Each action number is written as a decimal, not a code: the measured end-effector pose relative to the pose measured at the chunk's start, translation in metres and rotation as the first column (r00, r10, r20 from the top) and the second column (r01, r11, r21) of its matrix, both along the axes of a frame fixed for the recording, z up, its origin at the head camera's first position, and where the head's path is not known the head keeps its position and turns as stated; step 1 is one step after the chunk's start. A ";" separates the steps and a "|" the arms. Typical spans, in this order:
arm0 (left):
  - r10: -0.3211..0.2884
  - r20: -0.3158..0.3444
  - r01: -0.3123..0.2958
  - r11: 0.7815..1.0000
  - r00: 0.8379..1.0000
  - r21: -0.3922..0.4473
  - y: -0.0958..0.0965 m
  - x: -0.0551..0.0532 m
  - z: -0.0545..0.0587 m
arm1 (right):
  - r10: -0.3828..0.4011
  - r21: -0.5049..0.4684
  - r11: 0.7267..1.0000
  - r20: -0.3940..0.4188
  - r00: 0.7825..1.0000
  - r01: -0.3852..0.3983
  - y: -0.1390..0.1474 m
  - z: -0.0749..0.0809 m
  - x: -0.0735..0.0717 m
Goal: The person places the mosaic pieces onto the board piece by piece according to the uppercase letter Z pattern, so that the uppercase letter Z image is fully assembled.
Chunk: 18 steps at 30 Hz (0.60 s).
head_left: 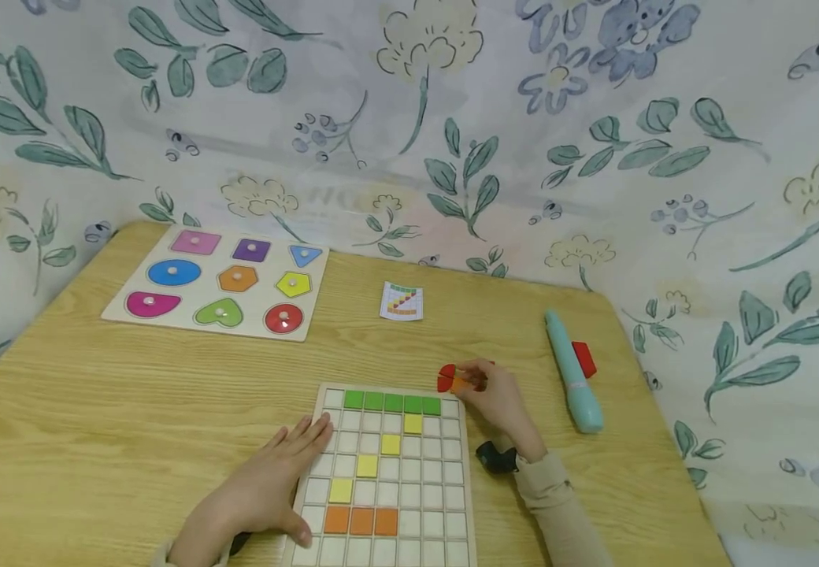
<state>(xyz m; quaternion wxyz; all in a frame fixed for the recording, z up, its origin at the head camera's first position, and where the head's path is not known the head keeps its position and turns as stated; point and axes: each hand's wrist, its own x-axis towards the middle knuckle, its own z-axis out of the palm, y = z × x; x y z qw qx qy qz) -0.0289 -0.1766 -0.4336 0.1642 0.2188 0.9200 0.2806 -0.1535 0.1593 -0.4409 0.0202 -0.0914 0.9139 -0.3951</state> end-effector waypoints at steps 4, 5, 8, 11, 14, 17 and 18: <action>0.001 0.004 -0.001 1.000 1.000 -0.006 0.002 0.000 -0.001 | -0.019 -0.039 0.999 0.003 1.000 0.019 -0.002 0.001 0.001; 0.004 0.006 -0.004 1.000 1.000 -0.004 0.002 0.000 -0.001 | -0.034 -0.055 0.998 0.004 0.999 0.034 -0.002 0.002 0.001; 0.017 -0.002 -0.017 1.000 1.000 0.006 0.003 0.000 -0.001 | -0.084 -0.109 0.991 0.006 0.996 0.084 -0.003 0.005 0.002; 0.025 -0.001 -0.025 0.999 1.000 0.022 0.003 -0.001 -0.002 | -0.093 -0.187 0.977 0.045 0.995 0.100 -0.002 0.009 0.006; 0.017 0.008 -0.018 0.999 1.000 0.040 0.002 -0.003 -0.002 | 0.002 -0.282 0.959 0.134 0.991 0.036 -0.001 0.013 0.014; 0.009 0.023 -0.010 0.998 1.000 0.060 0.001 -0.004 -0.004 | 0.140 -0.361 0.931 0.233 0.962 -0.048 0.000 0.014 0.026; 0.007 0.028 -0.009 0.998 1.000 0.067 0.001 -0.005 -0.004 | 0.176 -0.381 0.922 0.261 0.949 -0.067 -0.001 0.013 0.031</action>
